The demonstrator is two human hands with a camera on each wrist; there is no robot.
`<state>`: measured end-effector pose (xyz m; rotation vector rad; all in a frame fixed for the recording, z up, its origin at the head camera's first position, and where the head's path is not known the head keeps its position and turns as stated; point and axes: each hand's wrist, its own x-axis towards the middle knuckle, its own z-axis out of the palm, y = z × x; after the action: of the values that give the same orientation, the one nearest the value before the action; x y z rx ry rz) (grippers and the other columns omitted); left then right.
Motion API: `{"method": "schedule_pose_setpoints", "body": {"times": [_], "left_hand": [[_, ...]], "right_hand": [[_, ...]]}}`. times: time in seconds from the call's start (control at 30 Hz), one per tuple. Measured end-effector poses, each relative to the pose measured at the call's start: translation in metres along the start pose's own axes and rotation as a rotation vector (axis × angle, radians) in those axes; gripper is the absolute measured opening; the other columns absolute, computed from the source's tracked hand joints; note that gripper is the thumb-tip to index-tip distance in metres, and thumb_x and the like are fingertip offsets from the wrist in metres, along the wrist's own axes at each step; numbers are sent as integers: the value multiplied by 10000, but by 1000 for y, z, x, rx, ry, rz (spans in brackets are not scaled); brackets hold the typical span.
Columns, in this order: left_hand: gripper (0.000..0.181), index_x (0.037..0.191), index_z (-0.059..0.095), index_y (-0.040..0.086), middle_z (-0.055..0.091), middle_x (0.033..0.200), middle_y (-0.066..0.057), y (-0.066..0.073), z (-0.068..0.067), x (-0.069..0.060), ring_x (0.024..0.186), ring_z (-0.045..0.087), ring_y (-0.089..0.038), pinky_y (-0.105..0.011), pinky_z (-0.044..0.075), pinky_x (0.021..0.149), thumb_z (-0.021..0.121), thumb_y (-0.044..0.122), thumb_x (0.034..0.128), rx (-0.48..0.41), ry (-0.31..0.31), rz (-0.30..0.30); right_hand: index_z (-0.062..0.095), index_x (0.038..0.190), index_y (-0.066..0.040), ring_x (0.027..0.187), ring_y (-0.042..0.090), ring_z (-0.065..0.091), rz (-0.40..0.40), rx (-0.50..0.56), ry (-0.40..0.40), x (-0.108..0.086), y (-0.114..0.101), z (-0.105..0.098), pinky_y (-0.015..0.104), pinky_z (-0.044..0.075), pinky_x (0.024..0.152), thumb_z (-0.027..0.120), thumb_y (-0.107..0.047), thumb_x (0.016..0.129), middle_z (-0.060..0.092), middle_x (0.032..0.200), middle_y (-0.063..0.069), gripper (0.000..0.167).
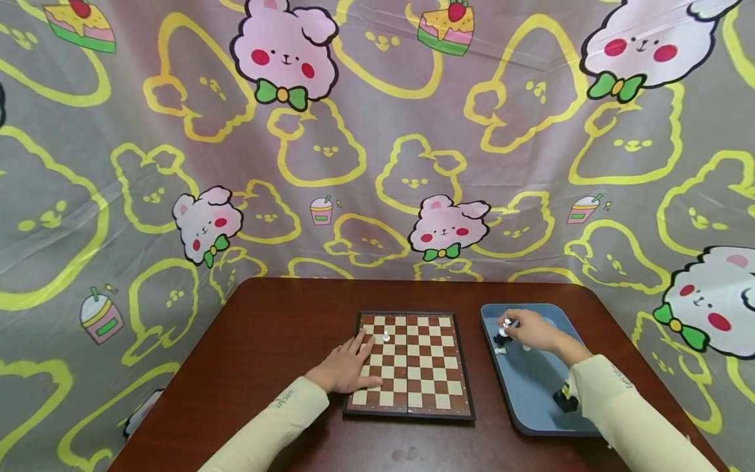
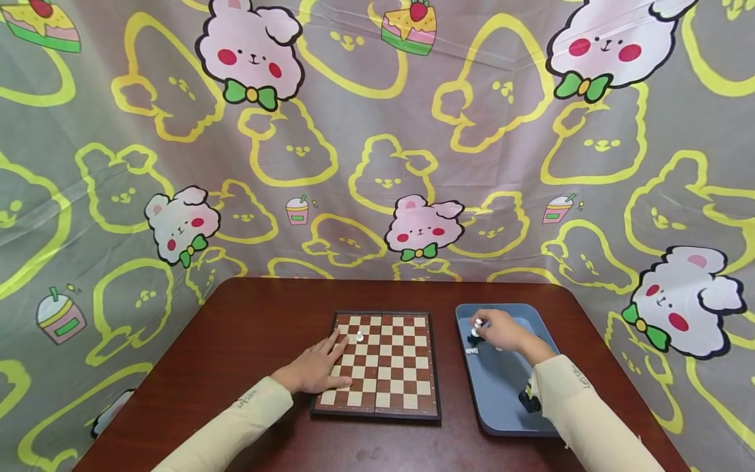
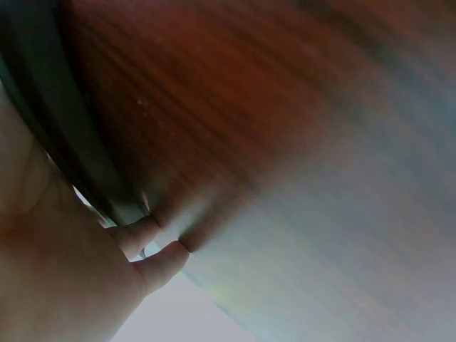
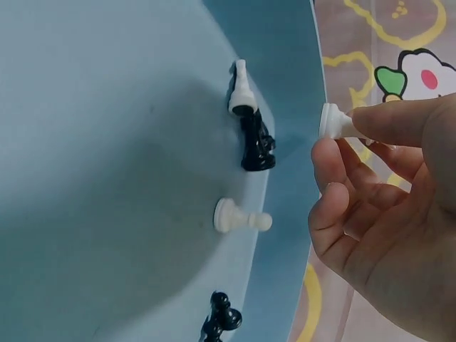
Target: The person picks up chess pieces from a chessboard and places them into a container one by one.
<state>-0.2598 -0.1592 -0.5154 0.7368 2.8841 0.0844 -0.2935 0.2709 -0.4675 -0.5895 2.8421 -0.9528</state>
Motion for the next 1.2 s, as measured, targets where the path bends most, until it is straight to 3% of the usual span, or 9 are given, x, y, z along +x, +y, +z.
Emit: {"method": "schedule_pose_setpoints", "body": {"times": [0.33,0.57,0.77,1.2], "left_hand": [[955,1537,136,159,49,1573,-136,0,0,0,1386,223,-342,-518,296,1034,370,764,836,10,0,-3],[958,1537,136,159,54,1572,-137,0,0,1,1389,219,-336,-521,295,1034,372,765,834,6,2,-8],[958,1537,135,159,45,1573,-137,1,0,1,1389,216,-339,-526,292,1034,374,763,834,-1,-1,-8],[962,1536,141,151,46,1572,-142,1,-1,0,1381,236,-346,-521,301,1030,365,769,833,12,10,0]], "right_hand": [[606,1165,38,840,246,599,33,-25,-7,-9,2,-8,356,473,617,543,-58,942,594,1076,205,251],[609,1158,30,808,223,582,42,-33,-2,-7,-3,-9,354,463,616,542,-78,943,598,1082,193,249],[620,1142,2,870,233,593,15,-24,11,-2,-13,-5,368,482,658,553,-89,948,605,1073,152,225],[626,1103,-18,818,194,564,-12,29,-4,22,-42,13,353,476,662,563,-98,950,607,1049,105,184]]}}
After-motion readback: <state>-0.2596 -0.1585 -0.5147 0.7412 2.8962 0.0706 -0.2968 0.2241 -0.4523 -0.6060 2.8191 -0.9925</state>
